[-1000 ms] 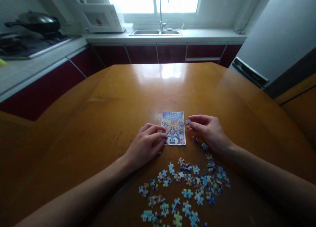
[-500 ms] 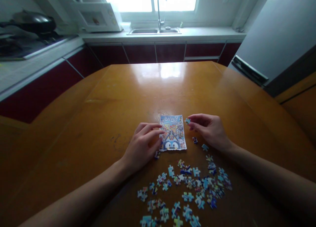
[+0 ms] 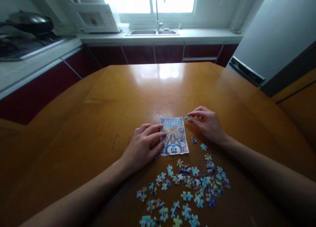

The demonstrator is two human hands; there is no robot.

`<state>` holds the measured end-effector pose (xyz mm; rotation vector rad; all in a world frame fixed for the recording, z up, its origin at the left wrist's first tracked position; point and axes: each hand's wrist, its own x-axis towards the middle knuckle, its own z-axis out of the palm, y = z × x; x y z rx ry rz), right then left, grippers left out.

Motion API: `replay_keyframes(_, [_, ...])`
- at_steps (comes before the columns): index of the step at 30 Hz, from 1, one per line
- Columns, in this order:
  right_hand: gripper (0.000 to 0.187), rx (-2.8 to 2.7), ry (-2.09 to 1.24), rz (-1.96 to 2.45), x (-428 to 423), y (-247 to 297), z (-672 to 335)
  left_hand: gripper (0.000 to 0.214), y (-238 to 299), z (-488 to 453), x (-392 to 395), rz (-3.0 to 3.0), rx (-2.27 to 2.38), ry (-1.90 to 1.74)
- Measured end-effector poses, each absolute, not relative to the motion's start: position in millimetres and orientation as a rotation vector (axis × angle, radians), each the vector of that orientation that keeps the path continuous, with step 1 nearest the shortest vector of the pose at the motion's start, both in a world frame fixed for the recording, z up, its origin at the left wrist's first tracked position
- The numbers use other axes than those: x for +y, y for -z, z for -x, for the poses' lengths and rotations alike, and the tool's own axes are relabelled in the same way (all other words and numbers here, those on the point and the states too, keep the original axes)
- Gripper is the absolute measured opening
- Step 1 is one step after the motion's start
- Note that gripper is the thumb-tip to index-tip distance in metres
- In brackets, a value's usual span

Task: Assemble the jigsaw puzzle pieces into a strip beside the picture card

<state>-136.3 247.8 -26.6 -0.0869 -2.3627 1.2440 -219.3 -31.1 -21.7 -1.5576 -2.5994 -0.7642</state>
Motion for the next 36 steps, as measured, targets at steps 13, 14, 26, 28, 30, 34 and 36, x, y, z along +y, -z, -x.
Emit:
replay_keyframes(13, [0.012, -2.505, -1.168, 0.128, 252.3, 32.6, 138.2, 0.026, 17.4, 217.7, -31.2, 1.593, -2.583, 0.762])
replay_keyframes(14, [0.012, -2.501, -1.172, 0.128, 252.3, 32.5, 138.0, 0.026, 17.4, 217.7, -31.1, 1.594, -2.581, 0.767])
replay_keyframes(26, [0.018, -2.449, -1.355, 0.242, 251.3, 37.3, 136.3, 0.025, 18.3, 217.8, -30.4, 1.597, -2.589, 0.751])
replay_keyframes(28, [0.019, -2.438, -1.362, 0.238, 251.6, 37.6, 136.2, 0.025, 18.3, 218.0, -30.6, 1.599, -2.591, 0.739])
replay_keyframes(30, [0.019, -2.44, -1.341, 0.205, 252.3, 37.0, 136.1, 0.025, 18.3, 218.1, -30.8, 1.6, -2.593, 0.736])
replay_keyframes(34, [0.022, -2.461, -1.268, 0.11, 253.5, 34.5, 136.2, 0.025, 18.1, 218.2, -30.7, 1.596, -2.588, 0.746])
replay_keyframes(36, [0.022, -2.458, -1.267, 0.089, 253.4, 33.7, 136.3, 0.025, 17.9, 218.3, -30.5, 1.594, -2.586, 0.75])
